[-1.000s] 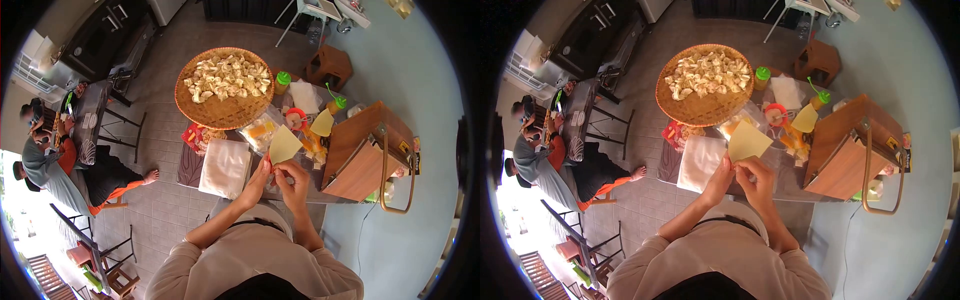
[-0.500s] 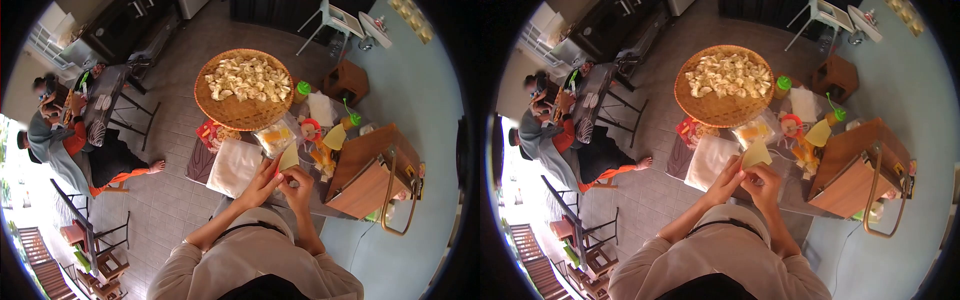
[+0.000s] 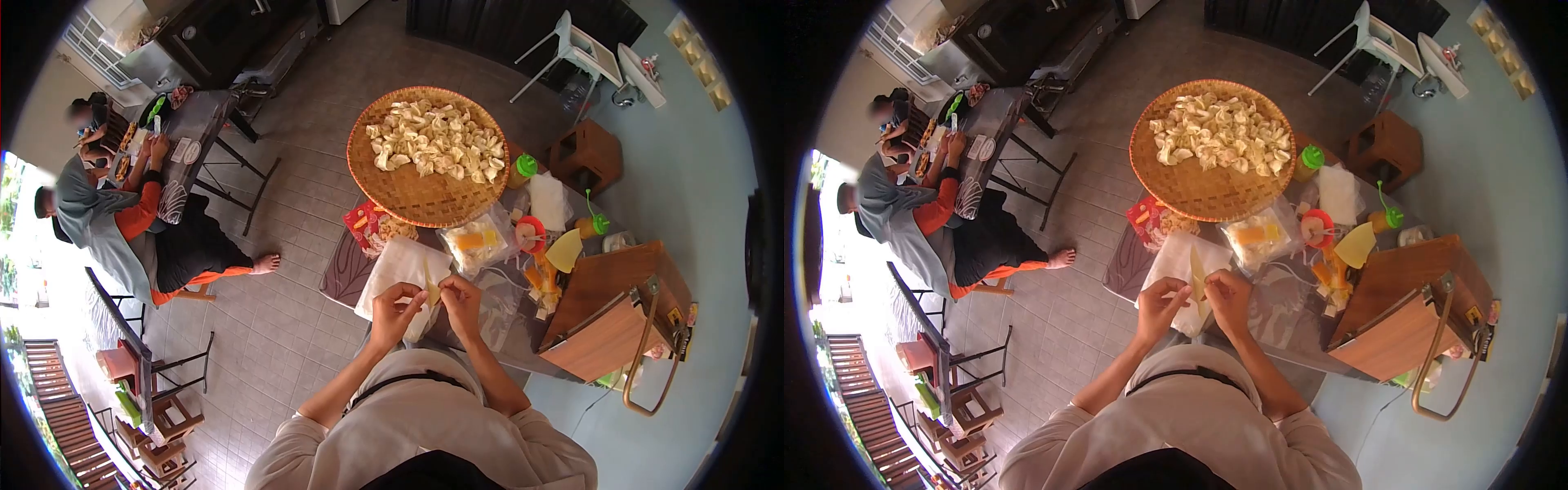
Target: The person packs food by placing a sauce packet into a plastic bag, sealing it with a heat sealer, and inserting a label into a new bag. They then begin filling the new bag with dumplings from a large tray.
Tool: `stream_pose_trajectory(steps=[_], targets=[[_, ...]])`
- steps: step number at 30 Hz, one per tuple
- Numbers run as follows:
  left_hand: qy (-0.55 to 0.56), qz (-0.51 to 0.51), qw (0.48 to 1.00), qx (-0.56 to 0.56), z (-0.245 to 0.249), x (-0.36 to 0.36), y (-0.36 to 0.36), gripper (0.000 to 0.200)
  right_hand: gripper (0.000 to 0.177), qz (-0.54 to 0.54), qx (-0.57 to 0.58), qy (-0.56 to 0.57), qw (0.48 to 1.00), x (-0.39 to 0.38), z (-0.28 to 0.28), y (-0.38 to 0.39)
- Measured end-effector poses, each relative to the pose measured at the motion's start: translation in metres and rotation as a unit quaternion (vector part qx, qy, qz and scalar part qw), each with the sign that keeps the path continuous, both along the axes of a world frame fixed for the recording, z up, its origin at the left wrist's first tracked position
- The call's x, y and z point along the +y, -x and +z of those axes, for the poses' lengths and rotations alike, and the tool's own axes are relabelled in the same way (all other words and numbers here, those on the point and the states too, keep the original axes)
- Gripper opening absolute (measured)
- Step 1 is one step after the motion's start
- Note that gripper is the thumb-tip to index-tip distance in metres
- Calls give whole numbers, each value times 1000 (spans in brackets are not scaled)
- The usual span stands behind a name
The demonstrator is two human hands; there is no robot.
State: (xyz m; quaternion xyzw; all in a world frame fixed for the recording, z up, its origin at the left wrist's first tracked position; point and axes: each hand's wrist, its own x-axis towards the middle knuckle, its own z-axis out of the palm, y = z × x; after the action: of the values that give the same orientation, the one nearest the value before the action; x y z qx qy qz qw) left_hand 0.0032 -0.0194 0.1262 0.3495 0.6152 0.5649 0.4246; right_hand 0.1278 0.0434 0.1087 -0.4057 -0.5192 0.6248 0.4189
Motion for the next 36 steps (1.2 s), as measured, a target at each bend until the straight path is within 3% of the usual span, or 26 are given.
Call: stream_pose_trajectory(steps=[3,5,10,12,15,20,30,33,36], targets=[[32,-6,998,-52,-7,2,11,17,6,26,-40,-14,999,3,2,13],[19,-8,999,-38,-12,4,19,17,11,56,-157,-87,982,4,19,24],[41,-21,999,-29,-17,11,38,15,14,124,-130,-91,980,14,8,31],[47,-14,994,-95,-19,14,44,15,15,134,-122,-118,976,18,4,33],[62,2,990,-129,-24,18,58,13,15,99,-93,-77,988,25,-9,28],[24,30,989,-143,-27,32,88,15,18,-66,-8,94,993,31,-30,11],[35,99,994,-39,-42,43,130,19,14,-289,139,105,941,13,-81,-19],[33,131,991,3,-42,41,142,17,14,-373,116,127,912,11,-93,-18],[-7,172,985,27,-48,39,154,21,15,-335,63,210,916,10,-103,-13]])
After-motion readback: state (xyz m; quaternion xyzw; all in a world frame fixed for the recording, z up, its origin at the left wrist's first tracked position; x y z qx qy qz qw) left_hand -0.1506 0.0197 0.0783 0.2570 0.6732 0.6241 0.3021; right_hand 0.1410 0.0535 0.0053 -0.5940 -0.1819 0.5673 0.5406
